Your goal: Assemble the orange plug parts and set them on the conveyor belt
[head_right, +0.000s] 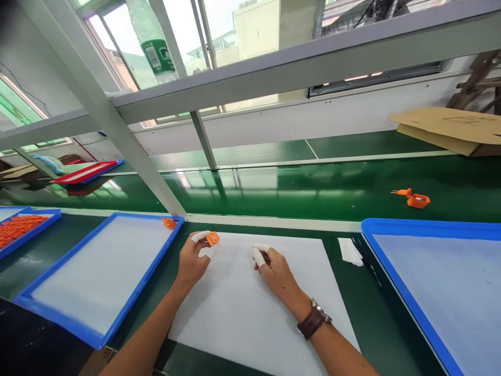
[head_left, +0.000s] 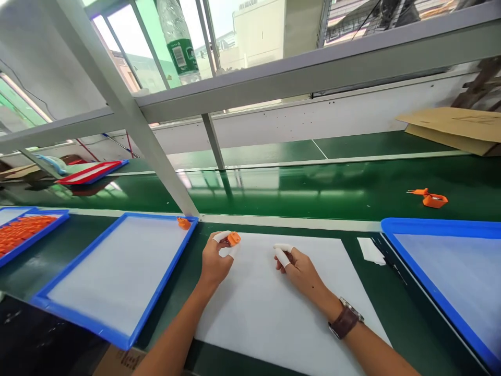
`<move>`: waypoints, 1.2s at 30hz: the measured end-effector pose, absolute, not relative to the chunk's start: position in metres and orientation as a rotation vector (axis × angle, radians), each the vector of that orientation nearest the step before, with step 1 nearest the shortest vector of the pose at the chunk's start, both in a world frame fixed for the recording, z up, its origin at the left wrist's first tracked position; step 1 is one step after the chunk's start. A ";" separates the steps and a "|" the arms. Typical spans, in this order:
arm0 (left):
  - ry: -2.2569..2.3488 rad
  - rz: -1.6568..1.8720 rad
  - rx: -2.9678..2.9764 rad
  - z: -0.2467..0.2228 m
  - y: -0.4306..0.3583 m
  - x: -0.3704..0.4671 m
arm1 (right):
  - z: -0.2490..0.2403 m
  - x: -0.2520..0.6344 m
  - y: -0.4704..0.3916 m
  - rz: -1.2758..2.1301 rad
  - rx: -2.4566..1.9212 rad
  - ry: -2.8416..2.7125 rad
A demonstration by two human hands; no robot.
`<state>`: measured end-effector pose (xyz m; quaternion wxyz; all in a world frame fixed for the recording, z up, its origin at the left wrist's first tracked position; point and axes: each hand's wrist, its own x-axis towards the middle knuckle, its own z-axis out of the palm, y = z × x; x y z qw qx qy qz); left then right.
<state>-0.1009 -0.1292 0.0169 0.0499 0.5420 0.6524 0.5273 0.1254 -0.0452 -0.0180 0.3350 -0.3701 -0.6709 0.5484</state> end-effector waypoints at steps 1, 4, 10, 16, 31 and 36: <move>2.043 1.645 1.586 0.022 -0.131 -0.110 | -0.019 0.125 -0.046 1.416 -0.961 -1.773; 2.247 1.683 1.456 0.039 -0.140 -0.143 | -0.020 0.125 -0.050 1.387 -0.948 -1.832; 2.397 1.847 0.947 0.066 -0.147 -0.254 | -0.016 0.124 -0.053 1.294 -0.873 -1.920; 2.478 1.665 0.710 0.042 -0.145 -0.318 | -0.015 0.125 -0.053 1.228 -0.826 -1.987; 2.496 1.369 0.942 0.014 -0.149 -0.328 | -0.020 0.125 -0.053 1.157 -0.823 -2.085; 2.714 1.144 1.078 0.030 -0.156 -0.310 | -0.018 0.123 -0.053 1.122 -0.899 -2.083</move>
